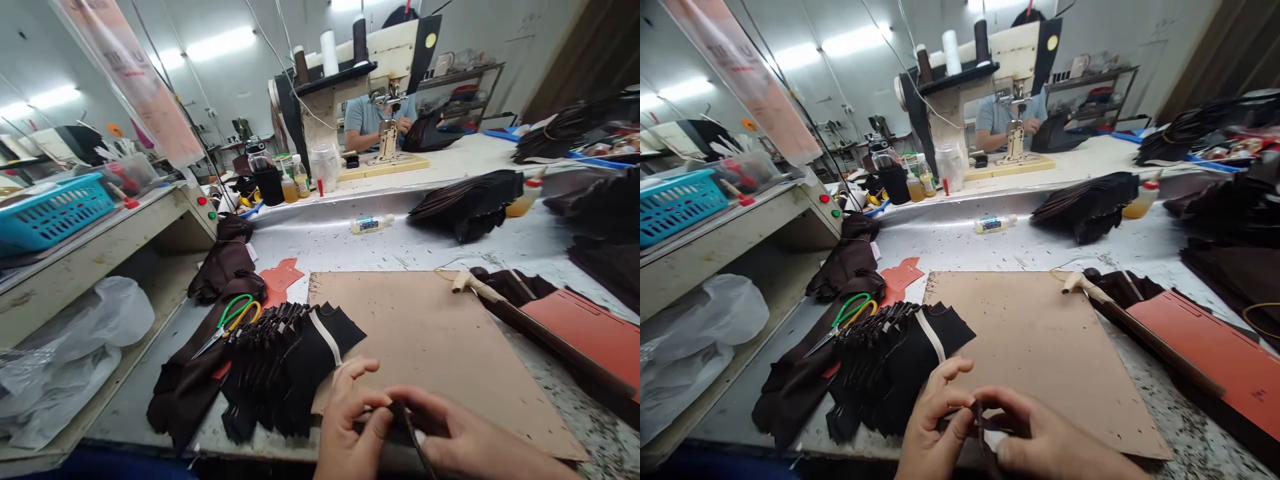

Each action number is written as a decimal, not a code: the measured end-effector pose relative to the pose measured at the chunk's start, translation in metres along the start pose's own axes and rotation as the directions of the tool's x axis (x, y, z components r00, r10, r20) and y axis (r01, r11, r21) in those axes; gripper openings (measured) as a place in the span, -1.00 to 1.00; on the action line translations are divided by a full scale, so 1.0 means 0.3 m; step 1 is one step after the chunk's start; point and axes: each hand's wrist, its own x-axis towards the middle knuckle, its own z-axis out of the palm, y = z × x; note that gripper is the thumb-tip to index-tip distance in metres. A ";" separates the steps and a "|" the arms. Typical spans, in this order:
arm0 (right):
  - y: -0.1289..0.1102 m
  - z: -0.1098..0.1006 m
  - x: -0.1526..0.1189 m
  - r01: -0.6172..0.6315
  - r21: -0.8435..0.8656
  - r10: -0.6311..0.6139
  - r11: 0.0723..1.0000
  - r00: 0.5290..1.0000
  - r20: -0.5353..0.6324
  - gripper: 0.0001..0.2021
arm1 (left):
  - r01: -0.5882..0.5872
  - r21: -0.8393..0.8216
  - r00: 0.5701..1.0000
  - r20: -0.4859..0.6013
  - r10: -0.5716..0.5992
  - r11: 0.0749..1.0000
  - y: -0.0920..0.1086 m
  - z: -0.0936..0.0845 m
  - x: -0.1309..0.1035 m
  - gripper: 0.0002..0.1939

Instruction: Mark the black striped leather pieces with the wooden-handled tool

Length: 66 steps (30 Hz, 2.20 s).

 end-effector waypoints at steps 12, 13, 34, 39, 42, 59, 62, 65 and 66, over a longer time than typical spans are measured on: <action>-0.068 -0.006 0.255 -0.067 -0.643 -0.367 0.763 0.774 -0.516 -0.42 | 0.459 0.306 0.636 -0.768 -0.069 0.834 -0.099 -0.515 -0.014 -0.50; -0.056 0.012 0.295 -0.030 -0.648 -0.361 0.761 0.810 -0.462 -0.41 | 0.511 0.261 0.630 -0.762 -0.150 0.819 -0.127 -0.573 -0.020 -0.46; 0.066 0.066 0.360 0.289 -0.493 -0.443 0.821 0.867 -0.230 -0.15 | 0.314 -0.045 0.932 -0.174 -0.317 0.948 -0.085 -0.410 0.080 -0.21; 0.073 -0.126 0.253 0.111 -0.597 -0.450 0.794 0.768 -0.456 -0.20 | 0.326 -0.117 0.938 -0.081 -0.336 0.938 -0.161 -0.261 0.204 -0.22; 0.093 -0.236 0.236 0.065 -0.594 -0.445 0.802 0.728 -0.521 -0.19 | 0.357 -0.186 0.934 0.084 -0.348 0.915 -0.204 -0.139 0.304 -0.20; -0.622 -0.884 0.655 0.098 -0.810 -0.727 0.578 0.514 -0.456 -0.21 | 0.183 -0.450 0.982 0.118 -0.145 0.874 -0.017 0.071 1.372 -0.45; -0.818 -1.054 0.809 0.103 -0.849 -0.759 0.519 0.511 -0.402 -0.27 | 0.131 -0.355 0.990 0.090 -0.106 0.926 -0.015 0.075 1.623 -0.54; -0.914 -1.194 0.949 0.064 -0.877 -0.774 0.477 0.504 -0.384 -0.44 | 0.110 -0.169 0.994 0.007 -0.111 0.979 -0.058 0.075 1.797 -0.60; -0.917 -1.232 0.990 0.038 -0.882 -0.771 0.470 0.504 -0.389 -0.51 | 0.110 -0.096 0.993 -0.033 -0.113 0.989 -0.082 0.076 1.833 -0.61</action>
